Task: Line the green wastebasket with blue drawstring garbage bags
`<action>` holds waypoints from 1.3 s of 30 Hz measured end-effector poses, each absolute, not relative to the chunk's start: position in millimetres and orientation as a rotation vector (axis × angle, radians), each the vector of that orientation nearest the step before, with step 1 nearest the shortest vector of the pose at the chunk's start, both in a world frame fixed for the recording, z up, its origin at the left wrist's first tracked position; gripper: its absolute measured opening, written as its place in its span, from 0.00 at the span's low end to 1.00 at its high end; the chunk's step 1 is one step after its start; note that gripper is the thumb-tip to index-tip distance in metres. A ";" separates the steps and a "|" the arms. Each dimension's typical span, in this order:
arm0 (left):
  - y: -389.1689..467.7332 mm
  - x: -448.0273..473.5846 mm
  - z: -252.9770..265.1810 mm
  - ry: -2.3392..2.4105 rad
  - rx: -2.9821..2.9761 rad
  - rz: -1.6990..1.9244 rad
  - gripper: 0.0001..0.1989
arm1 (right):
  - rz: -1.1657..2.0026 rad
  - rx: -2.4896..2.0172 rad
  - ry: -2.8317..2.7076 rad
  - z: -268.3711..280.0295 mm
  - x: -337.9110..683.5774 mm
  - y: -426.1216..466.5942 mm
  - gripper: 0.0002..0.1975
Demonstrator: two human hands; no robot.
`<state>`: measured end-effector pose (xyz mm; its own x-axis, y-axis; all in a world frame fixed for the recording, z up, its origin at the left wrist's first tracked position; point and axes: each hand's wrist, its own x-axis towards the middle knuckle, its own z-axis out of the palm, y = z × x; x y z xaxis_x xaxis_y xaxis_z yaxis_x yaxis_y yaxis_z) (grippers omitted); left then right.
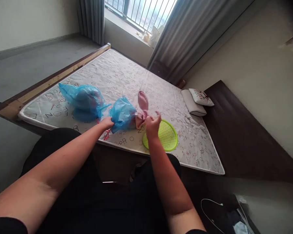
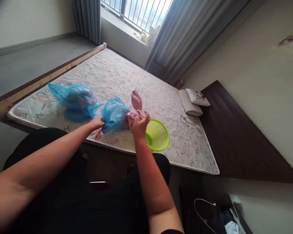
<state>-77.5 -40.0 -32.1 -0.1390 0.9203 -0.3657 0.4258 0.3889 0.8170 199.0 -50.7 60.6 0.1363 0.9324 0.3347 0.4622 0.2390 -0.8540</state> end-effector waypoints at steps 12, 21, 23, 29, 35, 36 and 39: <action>-102.9 -39.9 26.8 1.003 0.860 1.020 0.27 | 1.297 -1.194 -1.470 8.6 159.8 -87.7 0.11; -85.9 -22.5 19.0 0.987 0.816 0.920 0.26 | 1.244 -1.192 -1.333 9.0 174.7 -77.8 0.07; -81.8 -20.0 20.6 1.010 0.779 0.917 0.23 | 0.953 -1.250 -1.497 12.6 181.8 -75.9 0.06; -72.2 -19.7 34.4 0.989 0.725 0.806 0.16 | 0.649 -1.405 -1.558 15.8 199.9 -65.9 0.10; -66.8 -15.7 32.7 0.890 0.695 0.812 0.24 | 0.674 -1.402 -1.363 30.3 192.2 -78.7 0.08; -66.1 -15.0 30.7 0.875 0.696 0.816 0.24 | 0.635 -1.391 -1.404 32.9 189.5 -82.4 0.07; -64.7 -13.7 24.3 0.881 0.742 0.818 0.28 | 0.576 -1.359 -1.632 33.2 183.3 -87.9 0.14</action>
